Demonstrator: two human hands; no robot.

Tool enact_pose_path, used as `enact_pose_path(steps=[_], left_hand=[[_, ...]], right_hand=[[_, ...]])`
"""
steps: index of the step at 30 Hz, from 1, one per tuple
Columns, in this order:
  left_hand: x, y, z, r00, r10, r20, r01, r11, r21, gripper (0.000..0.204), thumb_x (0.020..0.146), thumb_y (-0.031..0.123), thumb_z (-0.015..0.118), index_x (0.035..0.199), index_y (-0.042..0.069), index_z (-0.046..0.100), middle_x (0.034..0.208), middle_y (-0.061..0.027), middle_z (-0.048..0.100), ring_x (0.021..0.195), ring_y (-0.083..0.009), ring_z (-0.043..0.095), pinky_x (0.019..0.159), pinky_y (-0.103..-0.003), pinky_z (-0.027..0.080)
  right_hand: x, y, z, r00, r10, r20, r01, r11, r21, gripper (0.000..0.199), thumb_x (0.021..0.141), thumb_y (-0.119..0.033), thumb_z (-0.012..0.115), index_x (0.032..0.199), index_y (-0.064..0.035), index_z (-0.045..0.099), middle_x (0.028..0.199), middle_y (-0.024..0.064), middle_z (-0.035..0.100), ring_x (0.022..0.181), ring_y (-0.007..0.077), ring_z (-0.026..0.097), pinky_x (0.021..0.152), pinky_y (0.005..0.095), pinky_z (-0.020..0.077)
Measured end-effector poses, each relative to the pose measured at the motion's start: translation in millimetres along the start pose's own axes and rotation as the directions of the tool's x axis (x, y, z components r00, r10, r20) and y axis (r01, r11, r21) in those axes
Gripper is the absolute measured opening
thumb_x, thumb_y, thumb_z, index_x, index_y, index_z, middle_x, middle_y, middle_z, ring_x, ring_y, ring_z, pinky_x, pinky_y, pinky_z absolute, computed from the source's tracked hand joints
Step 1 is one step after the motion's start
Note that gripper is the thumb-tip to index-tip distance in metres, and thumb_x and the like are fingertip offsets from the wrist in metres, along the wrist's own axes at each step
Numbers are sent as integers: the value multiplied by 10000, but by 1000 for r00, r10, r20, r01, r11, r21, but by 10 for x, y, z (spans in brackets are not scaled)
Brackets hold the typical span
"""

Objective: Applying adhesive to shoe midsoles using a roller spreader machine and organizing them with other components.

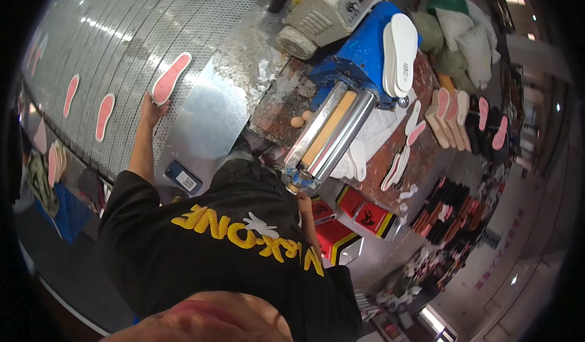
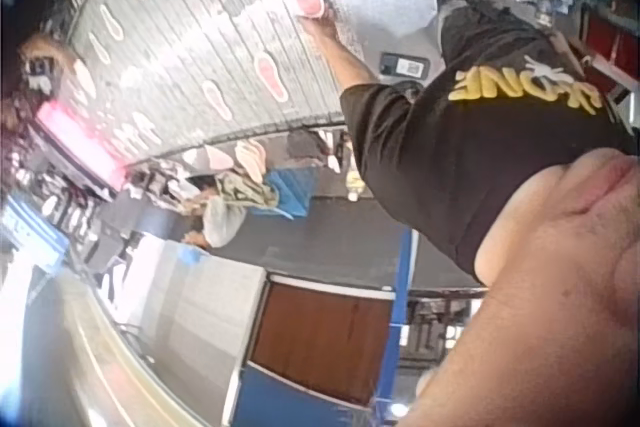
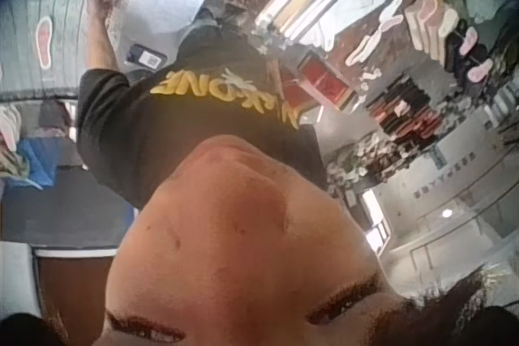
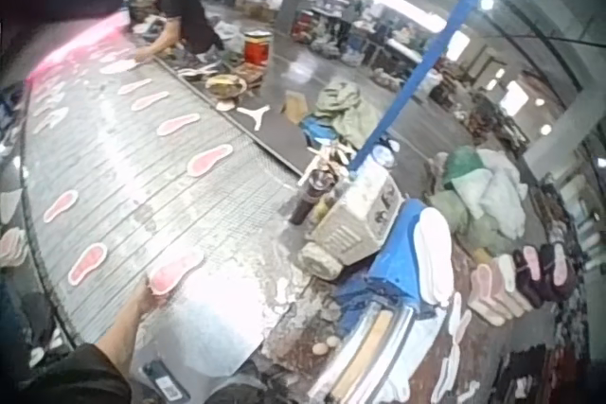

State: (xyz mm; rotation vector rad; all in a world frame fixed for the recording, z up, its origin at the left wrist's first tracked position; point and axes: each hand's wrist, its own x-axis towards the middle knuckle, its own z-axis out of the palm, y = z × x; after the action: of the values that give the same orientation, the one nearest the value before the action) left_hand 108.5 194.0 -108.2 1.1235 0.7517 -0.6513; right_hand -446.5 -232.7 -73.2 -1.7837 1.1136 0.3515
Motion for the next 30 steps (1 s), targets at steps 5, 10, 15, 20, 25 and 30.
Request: enact_pose_path(steps=[5, 10, 15, 20, 25, 30], left_hand=[[517, 410, 922, 994, 1, 109, -5, 999, 37, 650, 904, 594, 295, 1271, 72, 420, 1140, -140, 562, 889, -296, 625, 704, -357, 520], [1177, 755, 1797, 932, 97, 350, -103, 995, -2, 616, 906, 563, 348, 1288, 83, 408, 1214, -140, 515, 1018, -297, 563, 890, -415, 425], [1439, 982, 2528, 944, 24, 330, -66, 991, 116, 615, 901, 556, 371, 1294, 86, 409, 1233, -160, 497, 1043, -292, 554, 887, -414, 434], [1479, 1001, 2685, 920, 70, 385, -158, 967, 202, 778, 883, 473, 471, 1410, 30, 108, 1304, -295, 356, 1092, -437, 488, 871, -504, 446], [989, 1051, 2467, 959, 122, 256, -232, 857, 460, 568, 899, 438, 477, 1275, 20, 393, 1249, -200, 457, 1028, -318, 565, 839, -358, 492], [-192, 162, 2265, 902, -51, 428, -236, 772, 590, 429, 917, 369, 464, 1168, 23, 500, 1115, -124, 582, 979, -241, 582, 782, -314, 476]], right_hand=[[-353, -239, 109, 980, 182, -76, -166, 970, 175, 194, 739, -70, 549, 876, 33, 638, 811, 64, 634, 770, 158, 577, 724, 291, 461], [-519, -113, 281, 957, 248, -149, -218, 957, 193, 219, 780, -79, 543, 951, 18, 641, 859, 68, 649, 814, 146, 585, 752, 288, 463], [-657, -335, 320, 950, 256, -181, -250, 967, 54, 211, 815, -82, 538, 986, -8, 639, 876, 58, 647, 818, 127, 576, 755, 280, 458], [-701, -176, 68, 943, 333, -23, -318, 918, 238, 199, 743, -132, 576, 885, -15, 652, 837, 125, 670, 781, 219, 642, 698, 353, 497], [-111, -487, -843, 864, -59, -501, 67, 998, -3, 180, 709, -94, 618, 868, -11, 597, 770, 107, 607, 698, 197, 581, 657, 310, 471], [487, -619, -1767, 672, -234, -702, 29, 956, -291, 391, 659, -117, 683, 1019, -32, 559, 996, 174, 596, 939, 331, 582, 786, 394, 472]])
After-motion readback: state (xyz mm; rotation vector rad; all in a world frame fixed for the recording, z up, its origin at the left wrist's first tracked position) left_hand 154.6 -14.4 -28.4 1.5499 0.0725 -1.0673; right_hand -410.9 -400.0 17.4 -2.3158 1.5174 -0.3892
